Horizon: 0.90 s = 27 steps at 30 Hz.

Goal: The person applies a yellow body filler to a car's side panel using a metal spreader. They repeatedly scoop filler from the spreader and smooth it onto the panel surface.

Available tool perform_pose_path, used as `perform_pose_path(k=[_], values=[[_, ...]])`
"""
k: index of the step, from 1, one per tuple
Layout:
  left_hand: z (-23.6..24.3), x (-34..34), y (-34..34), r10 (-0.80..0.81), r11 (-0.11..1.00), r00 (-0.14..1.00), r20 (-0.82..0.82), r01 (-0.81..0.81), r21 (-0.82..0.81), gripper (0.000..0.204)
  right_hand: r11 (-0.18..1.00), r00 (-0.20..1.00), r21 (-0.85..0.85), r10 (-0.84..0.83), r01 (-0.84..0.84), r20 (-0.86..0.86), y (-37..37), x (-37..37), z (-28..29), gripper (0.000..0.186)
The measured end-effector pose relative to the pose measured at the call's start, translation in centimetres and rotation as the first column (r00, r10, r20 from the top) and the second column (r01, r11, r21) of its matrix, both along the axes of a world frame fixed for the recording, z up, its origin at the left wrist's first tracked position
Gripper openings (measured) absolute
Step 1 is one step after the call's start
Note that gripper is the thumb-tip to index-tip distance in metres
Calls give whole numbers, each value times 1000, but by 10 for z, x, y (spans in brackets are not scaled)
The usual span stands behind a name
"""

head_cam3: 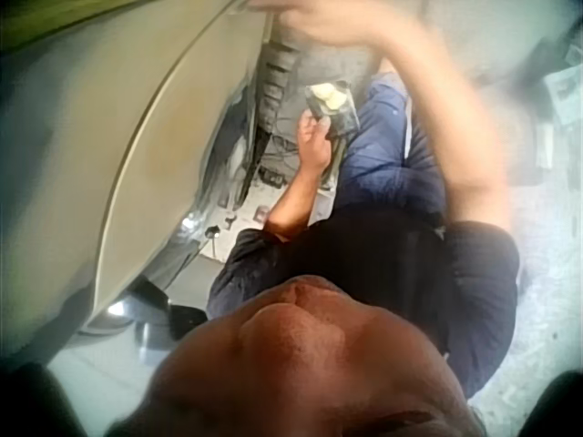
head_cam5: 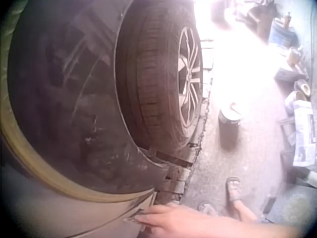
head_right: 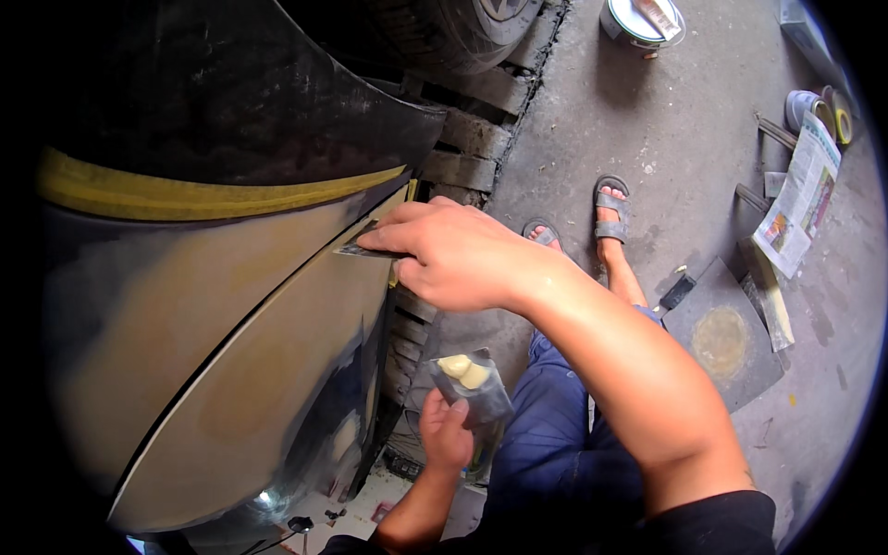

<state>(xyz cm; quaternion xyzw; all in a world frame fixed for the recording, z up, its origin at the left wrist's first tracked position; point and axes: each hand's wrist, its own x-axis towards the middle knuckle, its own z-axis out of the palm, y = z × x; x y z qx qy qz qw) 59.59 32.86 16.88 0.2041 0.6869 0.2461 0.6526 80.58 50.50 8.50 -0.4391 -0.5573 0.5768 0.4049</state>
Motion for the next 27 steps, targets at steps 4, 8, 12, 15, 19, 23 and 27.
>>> perform_pose_path(k=[4,8,12,15,19,23,27], values=[[7,21,26,167,980,984,59,-173,96,40,1000,998,-14,-7,7,-54,-24,20,9,44],[14,47,53,252,931,963,94,-268,247,44,994,953,-94,19,-50,-302,-65,34,25,45],[23,64,72,218,896,970,105,-241,374,44,979,795,-191,-56,-76,-605,-110,28,39,45],[30,62,77,209,872,977,40,-204,446,45,996,943,-55,53,-75,-328,-124,29,19,42],[42,48,77,182,830,982,-58,-122,544,47,980,996,-187,74,-66,39,-112,24,-7,41],[41,34,69,173,830,982,-72,-106,547,51,969,992,-243,-2,33,127,-50,5,-20,40],[44,31,61,112,855,993,-42,-74,514,49,975,989,-224,46,-14,138,-5,-3,-20,38]])
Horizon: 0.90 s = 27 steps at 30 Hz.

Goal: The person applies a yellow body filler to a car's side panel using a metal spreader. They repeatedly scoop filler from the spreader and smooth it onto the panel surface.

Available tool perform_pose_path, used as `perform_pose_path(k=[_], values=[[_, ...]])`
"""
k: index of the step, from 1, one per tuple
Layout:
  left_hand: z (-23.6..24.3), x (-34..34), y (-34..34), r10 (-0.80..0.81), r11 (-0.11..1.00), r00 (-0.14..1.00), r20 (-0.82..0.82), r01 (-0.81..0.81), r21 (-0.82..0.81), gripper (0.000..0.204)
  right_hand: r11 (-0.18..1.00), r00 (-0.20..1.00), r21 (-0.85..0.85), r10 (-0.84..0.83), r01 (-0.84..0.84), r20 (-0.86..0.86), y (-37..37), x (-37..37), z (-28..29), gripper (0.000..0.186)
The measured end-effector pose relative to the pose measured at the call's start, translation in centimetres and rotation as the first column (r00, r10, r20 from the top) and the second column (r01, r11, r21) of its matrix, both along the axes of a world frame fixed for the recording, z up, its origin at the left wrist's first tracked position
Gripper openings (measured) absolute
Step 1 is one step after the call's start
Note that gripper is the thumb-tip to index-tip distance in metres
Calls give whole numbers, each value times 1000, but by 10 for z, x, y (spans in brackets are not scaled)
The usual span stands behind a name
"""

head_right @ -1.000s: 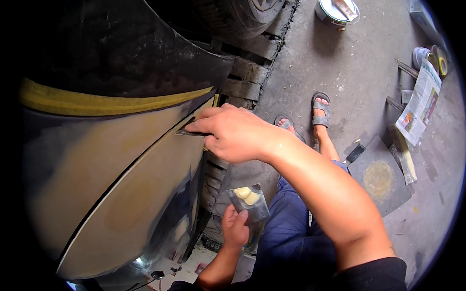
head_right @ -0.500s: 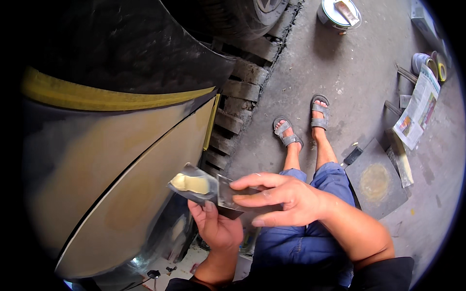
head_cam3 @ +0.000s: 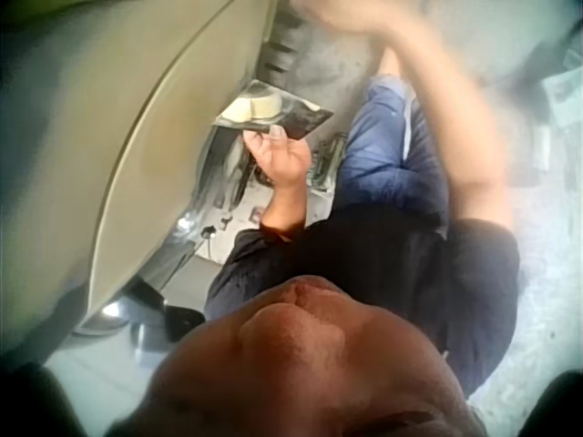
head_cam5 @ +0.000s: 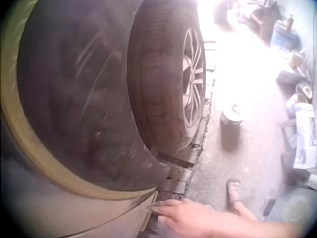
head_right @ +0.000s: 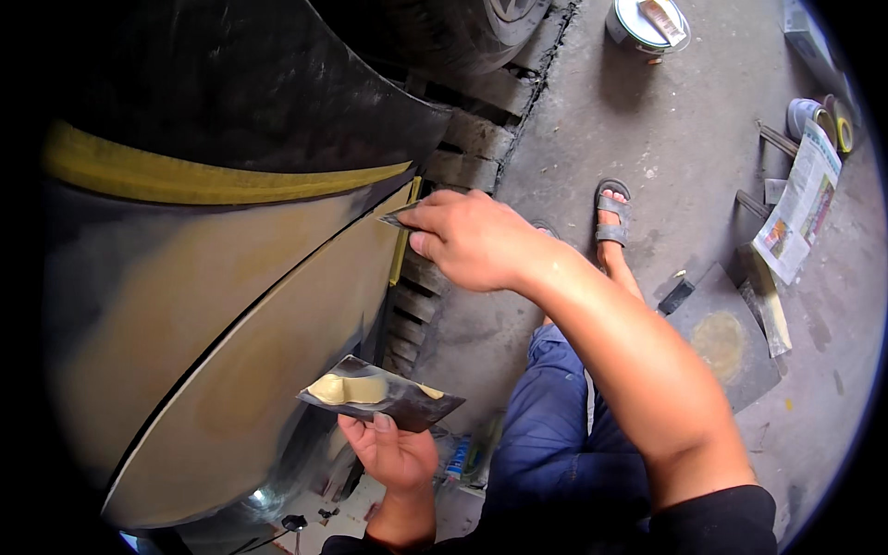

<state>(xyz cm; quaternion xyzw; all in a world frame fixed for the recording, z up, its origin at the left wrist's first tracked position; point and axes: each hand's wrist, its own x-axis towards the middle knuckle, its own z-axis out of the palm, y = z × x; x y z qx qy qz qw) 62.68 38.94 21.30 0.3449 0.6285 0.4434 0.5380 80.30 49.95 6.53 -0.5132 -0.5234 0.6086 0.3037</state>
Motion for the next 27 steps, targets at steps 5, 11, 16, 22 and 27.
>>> perform_pose_path(k=[5,11,16,22,27], values=[[-1,-9,-10,-3,999,999,36,4,-37,49,998,998,-24,65,-65,3,16,-1,3,37],[0,-13,-15,-15,999,997,69,18,-43,48,997,996,-13,78,-78,-41,24,-5,11,37],[4,-11,-11,5,1000,999,49,-4,-29,49,994,994,30,103,-102,-43,30,-3,31,36],[11,-12,-10,8,1000,999,40,-8,-12,51,989,990,42,143,-143,7,37,1,60,35],[14,-9,-9,15,1000,999,33,-15,-16,52,986,988,66,153,-154,25,39,5,79,32]])
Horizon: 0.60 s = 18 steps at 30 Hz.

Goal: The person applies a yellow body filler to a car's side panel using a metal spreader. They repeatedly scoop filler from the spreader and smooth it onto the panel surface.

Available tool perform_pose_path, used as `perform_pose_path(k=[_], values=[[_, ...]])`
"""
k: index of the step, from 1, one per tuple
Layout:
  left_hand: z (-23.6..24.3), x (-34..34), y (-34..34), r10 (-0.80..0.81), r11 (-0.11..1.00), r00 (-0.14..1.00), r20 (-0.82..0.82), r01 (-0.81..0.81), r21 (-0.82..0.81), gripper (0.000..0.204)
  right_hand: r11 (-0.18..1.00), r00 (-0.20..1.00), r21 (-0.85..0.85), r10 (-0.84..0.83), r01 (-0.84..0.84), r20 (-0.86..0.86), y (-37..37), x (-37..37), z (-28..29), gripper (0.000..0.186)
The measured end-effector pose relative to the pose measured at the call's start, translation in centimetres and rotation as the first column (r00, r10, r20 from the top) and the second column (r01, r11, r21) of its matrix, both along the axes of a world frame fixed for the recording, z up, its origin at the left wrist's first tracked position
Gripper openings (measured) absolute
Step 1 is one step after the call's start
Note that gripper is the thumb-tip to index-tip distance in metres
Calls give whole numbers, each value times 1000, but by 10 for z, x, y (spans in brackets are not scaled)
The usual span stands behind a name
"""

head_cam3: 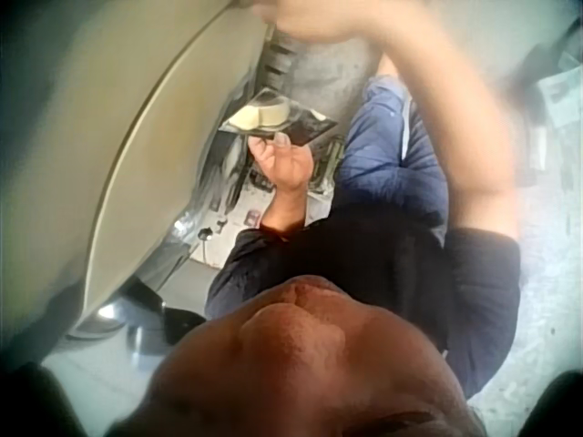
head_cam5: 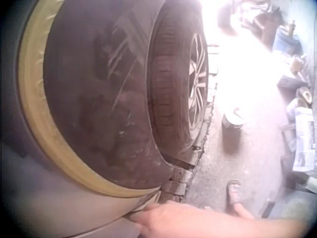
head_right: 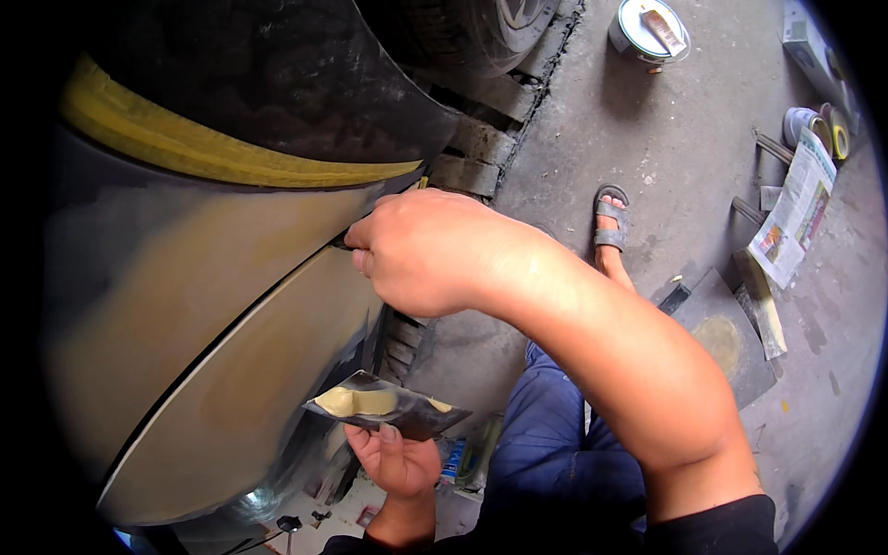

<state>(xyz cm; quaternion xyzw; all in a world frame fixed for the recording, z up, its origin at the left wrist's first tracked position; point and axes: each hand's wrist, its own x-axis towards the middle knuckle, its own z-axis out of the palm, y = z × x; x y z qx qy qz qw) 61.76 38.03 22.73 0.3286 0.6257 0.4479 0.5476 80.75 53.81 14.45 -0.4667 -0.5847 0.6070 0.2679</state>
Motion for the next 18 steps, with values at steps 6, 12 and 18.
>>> perform_pose_path(k=[6,12,18], values=[[2,0,0,11,1000,1000,-27,-10,20,54,1000,1000,22,-10,10,5,-4,0,20,27],[13,1,4,40,997,999,-26,-38,60,58,999,1000,29,-31,31,6,-12,-1,37,25],[25,2,11,50,992,992,-116,-36,119,65,997,995,46,-60,64,-73,-20,1,52,24]])
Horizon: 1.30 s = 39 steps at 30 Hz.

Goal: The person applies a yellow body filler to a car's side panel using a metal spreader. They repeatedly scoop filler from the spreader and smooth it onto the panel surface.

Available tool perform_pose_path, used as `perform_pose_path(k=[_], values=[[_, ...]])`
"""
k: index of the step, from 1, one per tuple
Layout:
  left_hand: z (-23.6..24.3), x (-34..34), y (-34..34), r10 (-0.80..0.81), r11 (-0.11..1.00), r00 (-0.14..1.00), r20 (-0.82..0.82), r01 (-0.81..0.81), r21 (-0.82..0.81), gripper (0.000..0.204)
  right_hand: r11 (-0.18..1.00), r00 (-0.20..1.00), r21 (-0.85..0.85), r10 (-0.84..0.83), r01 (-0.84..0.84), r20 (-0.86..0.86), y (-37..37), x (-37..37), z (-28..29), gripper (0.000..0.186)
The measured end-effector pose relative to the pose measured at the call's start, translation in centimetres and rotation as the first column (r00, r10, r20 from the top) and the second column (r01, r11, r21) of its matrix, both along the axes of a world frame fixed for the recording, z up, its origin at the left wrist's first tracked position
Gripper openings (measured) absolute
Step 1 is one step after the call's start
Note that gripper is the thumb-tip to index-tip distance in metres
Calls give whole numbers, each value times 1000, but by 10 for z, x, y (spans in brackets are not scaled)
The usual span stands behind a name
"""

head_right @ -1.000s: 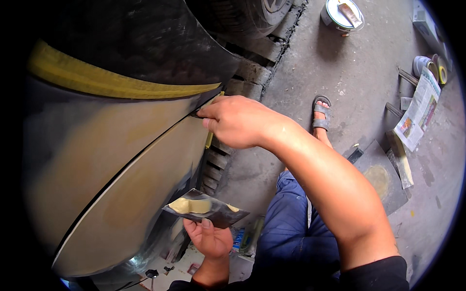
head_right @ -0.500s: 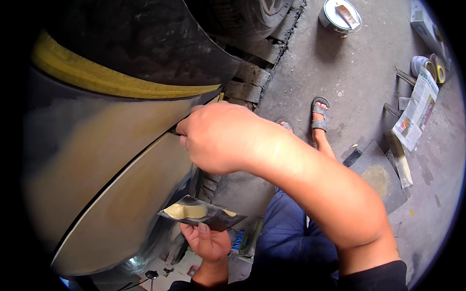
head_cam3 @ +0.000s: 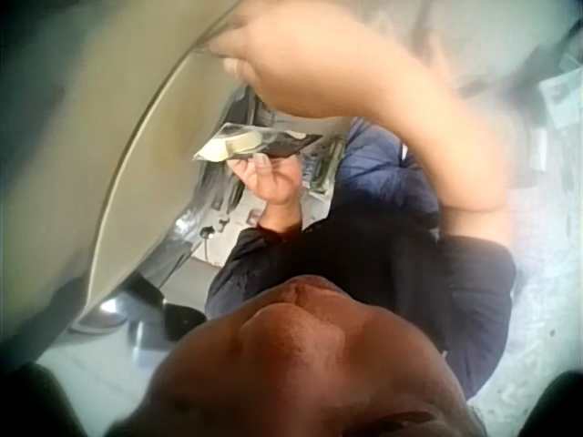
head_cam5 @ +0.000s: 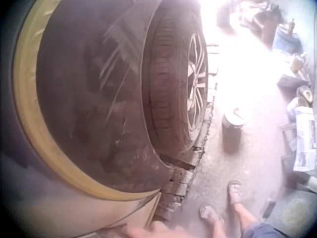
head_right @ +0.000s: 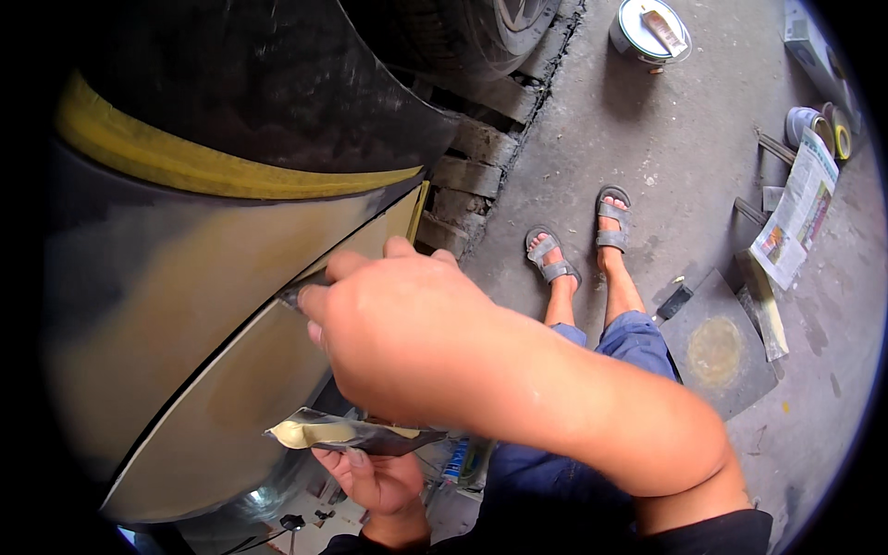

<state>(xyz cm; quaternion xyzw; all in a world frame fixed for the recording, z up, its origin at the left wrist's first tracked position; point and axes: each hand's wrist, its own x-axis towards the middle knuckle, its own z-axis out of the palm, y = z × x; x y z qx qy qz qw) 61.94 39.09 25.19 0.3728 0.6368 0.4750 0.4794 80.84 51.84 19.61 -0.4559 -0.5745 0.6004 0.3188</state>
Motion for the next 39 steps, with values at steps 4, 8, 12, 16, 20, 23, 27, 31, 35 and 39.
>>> perform_pose_path(k=[4,8,12,16,20,23,27,31,35,39], values=[[8,0,3,-10,1000,1000,-3,10,-25,65,993,974,71,-77,93,-211,-16,15,-1,29],[5,14,13,48,999,997,-53,-48,-3,65,996,911,21,-70,86,-407,-41,37,-21,36],[1,20,17,98,995,995,-30,-99,-28,62,998,606,-32,6,-52,-795,-79,31,-28,29],[7,24,22,45,992,988,-150,-27,122,57,999,969,-10,30,-33,-246,-98,23,-64,35],[-2,23,21,31,993,978,-206,-6,119,56,987,990,-85,-138,137,-12,-64,6,-85,42],[-1,18,18,2,996,982,-189,16,92,56,978,987,-130,-159,162,33,-40,-10,-104,42],[-3,17,15,19,995,984,-175,-2,97,56,976,989,-161,-146,147,21,-28,-22,-117,41],[-4,11,10,1,998,988,-155,10,69,56,975,991,-186,-113,123,68,-20,-25,-118,41],[-5,12,12,8,996,986,-167,7,87,57,976,992,-180,-110,121,67,-15,-28,-115,41],[-4,8,12,19,995,986,-168,-2,100,58,976,994,-188,-99,106,47,-10,-26,-94,41]])
